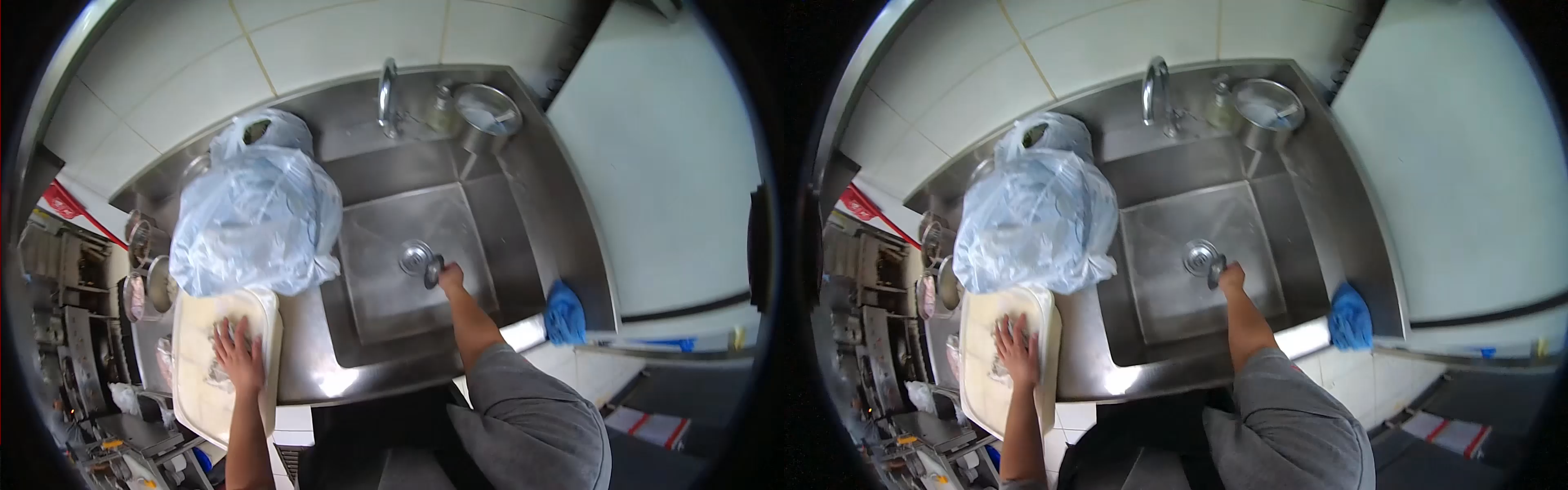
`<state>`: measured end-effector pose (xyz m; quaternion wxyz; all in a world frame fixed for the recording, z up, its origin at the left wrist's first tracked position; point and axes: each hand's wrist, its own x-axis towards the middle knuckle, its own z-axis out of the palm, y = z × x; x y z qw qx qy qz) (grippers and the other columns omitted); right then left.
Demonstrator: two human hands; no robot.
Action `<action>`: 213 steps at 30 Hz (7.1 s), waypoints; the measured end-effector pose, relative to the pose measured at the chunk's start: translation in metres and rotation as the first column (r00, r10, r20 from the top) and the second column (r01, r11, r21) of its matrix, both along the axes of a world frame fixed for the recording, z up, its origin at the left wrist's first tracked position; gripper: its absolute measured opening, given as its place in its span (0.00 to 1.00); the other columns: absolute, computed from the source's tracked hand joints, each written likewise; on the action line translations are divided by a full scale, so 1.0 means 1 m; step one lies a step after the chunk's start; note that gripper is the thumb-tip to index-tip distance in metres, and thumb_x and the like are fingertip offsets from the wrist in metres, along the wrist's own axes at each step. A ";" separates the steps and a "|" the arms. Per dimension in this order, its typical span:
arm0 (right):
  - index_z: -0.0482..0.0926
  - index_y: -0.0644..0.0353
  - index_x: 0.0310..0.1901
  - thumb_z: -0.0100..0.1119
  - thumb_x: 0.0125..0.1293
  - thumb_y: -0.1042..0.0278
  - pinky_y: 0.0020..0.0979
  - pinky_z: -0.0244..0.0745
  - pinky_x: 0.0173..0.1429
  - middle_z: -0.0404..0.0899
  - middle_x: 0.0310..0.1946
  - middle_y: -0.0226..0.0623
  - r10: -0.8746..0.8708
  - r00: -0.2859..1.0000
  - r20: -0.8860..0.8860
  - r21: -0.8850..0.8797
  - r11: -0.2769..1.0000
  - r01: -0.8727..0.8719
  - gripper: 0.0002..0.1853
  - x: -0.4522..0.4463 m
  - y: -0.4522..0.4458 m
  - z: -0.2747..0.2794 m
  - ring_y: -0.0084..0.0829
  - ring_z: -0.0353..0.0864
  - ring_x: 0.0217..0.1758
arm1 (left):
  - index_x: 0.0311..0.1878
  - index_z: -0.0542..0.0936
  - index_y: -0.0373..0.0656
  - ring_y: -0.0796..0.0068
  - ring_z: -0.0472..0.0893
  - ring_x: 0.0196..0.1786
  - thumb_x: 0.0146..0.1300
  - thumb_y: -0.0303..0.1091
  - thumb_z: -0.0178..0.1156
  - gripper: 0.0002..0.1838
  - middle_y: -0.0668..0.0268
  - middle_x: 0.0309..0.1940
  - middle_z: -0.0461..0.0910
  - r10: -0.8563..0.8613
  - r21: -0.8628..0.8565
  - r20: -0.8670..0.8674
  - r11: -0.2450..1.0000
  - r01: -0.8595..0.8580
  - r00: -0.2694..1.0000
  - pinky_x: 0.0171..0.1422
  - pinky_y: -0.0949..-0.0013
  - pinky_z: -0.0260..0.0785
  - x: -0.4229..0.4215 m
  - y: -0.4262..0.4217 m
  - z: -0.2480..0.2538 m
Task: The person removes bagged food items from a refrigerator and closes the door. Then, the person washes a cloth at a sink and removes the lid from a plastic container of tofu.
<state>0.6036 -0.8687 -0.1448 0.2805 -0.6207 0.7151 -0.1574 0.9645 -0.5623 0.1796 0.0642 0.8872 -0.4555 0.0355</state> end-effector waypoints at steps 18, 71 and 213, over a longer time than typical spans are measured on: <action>0.54 0.62 0.67 0.55 0.61 0.48 0.49 0.47 0.71 0.51 0.70 0.45 0.338 0.911 -0.236 -0.426 0.807 -0.410 0.39 0.134 -0.241 0.212 0.47 0.46 0.74 | 0.59 0.69 0.57 0.48 0.51 0.70 0.56 0.42 0.58 0.25 0.59 0.67 0.56 0.107 0.046 -0.059 0.994 -0.104 0.993 0.71 0.47 0.42 -0.007 -0.018 0.010; 0.76 0.65 0.49 0.51 0.67 0.51 0.25 0.70 0.44 0.80 0.33 0.36 0.413 0.311 0.856 -0.286 0.879 -0.381 0.23 0.125 -0.143 0.335 0.22 0.76 0.37 | 0.59 0.66 0.50 0.62 0.75 0.52 0.69 0.39 0.47 0.16 0.62 0.51 0.74 -0.436 -0.251 -0.824 0.853 -0.457 -0.361 0.54 0.52 0.69 -0.143 -0.333 0.000; 0.72 0.57 0.47 0.54 0.61 0.63 0.37 0.78 0.39 0.77 0.38 0.36 -0.460 0.202 0.865 0.427 0.885 0.187 0.14 -0.052 0.267 0.267 0.36 0.78 0.39 | 0.37 0.80 0.50 0.65 0.73 0.45 0.54 0.36 0.61 0.08 0.66 0.39 0.73 -0.259 -0.180 -0.044 0.952 0.247 0.965 0.47 0.61 0.66 0.099 0.140 0.025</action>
